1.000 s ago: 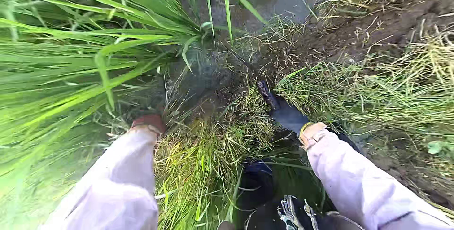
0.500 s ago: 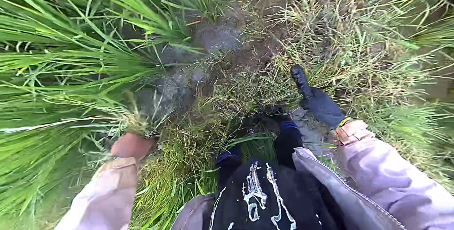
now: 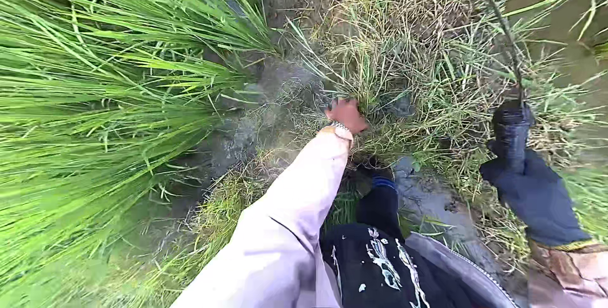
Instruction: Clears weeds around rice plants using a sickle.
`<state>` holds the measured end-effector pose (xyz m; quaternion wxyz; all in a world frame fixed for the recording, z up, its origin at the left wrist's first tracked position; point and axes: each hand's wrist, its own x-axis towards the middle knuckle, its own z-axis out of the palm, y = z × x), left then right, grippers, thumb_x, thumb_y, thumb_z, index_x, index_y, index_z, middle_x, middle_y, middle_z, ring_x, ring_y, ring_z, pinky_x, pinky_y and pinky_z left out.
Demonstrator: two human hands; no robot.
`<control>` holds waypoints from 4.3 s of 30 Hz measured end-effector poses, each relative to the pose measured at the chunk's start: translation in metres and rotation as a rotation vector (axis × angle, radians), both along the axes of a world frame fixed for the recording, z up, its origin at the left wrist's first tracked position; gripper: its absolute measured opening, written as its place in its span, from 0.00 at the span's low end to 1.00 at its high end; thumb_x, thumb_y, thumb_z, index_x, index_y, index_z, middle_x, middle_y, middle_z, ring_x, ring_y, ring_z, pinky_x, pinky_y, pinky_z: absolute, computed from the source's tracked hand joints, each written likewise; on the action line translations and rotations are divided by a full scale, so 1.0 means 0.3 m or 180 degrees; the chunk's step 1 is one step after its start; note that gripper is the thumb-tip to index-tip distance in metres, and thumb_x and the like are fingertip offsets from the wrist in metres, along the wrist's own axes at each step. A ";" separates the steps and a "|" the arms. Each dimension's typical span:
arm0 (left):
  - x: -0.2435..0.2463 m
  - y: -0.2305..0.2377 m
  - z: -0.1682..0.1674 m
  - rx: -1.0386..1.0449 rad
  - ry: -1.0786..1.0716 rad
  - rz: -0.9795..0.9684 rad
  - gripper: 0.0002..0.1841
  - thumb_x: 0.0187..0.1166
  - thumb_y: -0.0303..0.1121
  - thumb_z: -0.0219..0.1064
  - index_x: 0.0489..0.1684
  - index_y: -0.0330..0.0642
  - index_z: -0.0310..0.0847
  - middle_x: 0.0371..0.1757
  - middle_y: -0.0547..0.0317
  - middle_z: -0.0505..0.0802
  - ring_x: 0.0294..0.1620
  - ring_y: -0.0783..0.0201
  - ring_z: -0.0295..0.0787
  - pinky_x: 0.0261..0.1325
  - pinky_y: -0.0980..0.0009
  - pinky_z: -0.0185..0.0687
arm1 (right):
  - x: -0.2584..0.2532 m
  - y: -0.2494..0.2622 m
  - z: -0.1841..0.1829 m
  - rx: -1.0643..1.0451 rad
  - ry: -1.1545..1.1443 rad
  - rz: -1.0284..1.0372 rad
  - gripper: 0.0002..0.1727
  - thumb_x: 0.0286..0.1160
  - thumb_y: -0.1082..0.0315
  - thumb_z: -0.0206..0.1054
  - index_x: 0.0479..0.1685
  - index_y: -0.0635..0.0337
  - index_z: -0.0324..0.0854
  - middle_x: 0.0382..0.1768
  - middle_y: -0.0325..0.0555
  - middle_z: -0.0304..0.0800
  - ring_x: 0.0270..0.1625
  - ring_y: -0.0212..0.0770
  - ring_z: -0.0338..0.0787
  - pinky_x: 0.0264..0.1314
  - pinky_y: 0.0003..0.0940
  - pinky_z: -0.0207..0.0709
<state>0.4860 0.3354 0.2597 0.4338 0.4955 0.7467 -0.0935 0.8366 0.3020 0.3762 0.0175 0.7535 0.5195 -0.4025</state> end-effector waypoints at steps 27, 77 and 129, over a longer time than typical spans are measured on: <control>-0.854 -1.309 -0.518 -0.0056 0.0949 0.1039 0.63 0.47 0.49 0.90 0.95 0.55 0.55 0.97 0.43 0.51 0.96 0.30 0.34 0.89 0.22 0.29 | -1.113 -0.299 -0.332 -0.1301 0.0693 0.2978 0.39 0.69 0.58 0.72 0.86 0.54 0.67 0.64 0.53 0.88 0.60 0.45 0.90 0.63 0.52 0.84; -1.193 -1.914 -0.293 0.0091 0.1120 0.1807 0.69 0.48 0.77 0.77 0.92 0.38 0.58 0.98 0.40 0.41 0.97 0.31 0.27 0.88 0.22 0.23 | -1.864 -0.930 -0.859 -0.1233 -0.0601 0.4176 0.28 0.73 0.43 0.72 0.60 0.57 0.83 0.43 0.55 0.92 0.47 0.56 0.92 0.52 0.67 0.83; -0.624 -2.178 -0.847 -0.1240 -0.0832 0.4626 0.30 0.73 0.37 0.75 0.71 0.29 0.76 0.63 0.25 0.88 0.64 0.26 0.85 0.62 0.23 0.77 | -1.617 -0.644 -0.696 -0.0874 -0.2837 0.5420 0.27 0.70 0.42 0.68 0.64 0.46 0.82 0.47 0.51 0.93 0.51 0.55 0.93 0.52 0.68 0.84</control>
